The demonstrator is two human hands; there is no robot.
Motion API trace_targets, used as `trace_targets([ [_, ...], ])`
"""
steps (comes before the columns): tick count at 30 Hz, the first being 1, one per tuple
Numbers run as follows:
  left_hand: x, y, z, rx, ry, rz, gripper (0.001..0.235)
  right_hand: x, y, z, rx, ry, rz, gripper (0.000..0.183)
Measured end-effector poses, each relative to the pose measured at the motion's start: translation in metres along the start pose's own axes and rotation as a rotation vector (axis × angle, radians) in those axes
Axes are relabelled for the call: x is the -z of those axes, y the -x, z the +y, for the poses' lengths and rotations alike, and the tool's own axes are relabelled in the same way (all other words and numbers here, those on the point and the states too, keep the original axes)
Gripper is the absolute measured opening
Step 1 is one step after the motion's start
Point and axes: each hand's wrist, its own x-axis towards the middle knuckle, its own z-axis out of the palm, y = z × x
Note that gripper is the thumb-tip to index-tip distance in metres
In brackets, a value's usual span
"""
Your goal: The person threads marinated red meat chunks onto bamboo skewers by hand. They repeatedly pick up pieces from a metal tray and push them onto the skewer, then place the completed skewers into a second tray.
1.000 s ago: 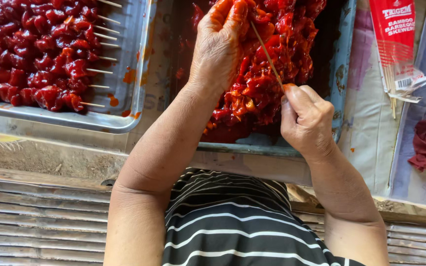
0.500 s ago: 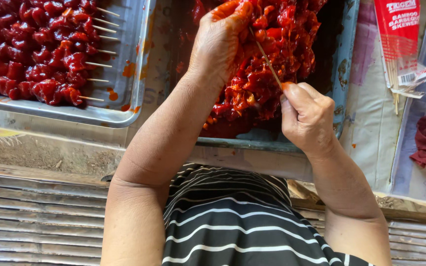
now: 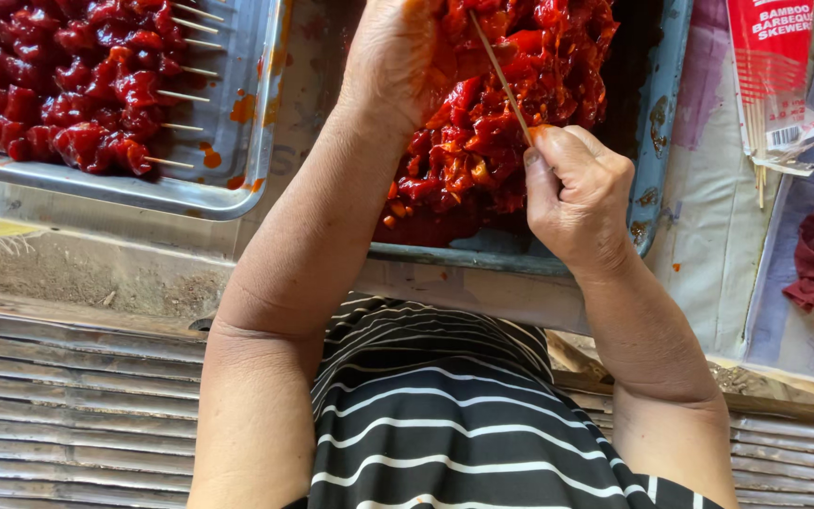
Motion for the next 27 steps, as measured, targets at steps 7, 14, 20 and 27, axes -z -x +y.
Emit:
trace_targets([
  [7, -0.005, -0.004, -0.002, -0.182, -0.041, -0.018, 0.016, 0.011, 0.009, -0.001, 0.034, -0.014, -0.009, 0.017],
  [14, -0.002, -0.005, 0.004, -0.277, -0.016, 0.017, 0.025, 0.016, 0.014, -0.001, -0.058, -0.011, -0.059, 0.015],
  [20, -0.001, -0.006, -0.008, -0.292, 0.071, 0.093, 0.024, 0.01, 0.014, -0.002, -0.023, -0.045, -0.062, 0.015],
  [27, 0.004, -0.004, -0.016, -0.334, 0.129, 0.062, 0.026, 0.004, 0.014, -0.003, -0.007, -0.099, -0.057, 0.015],
])
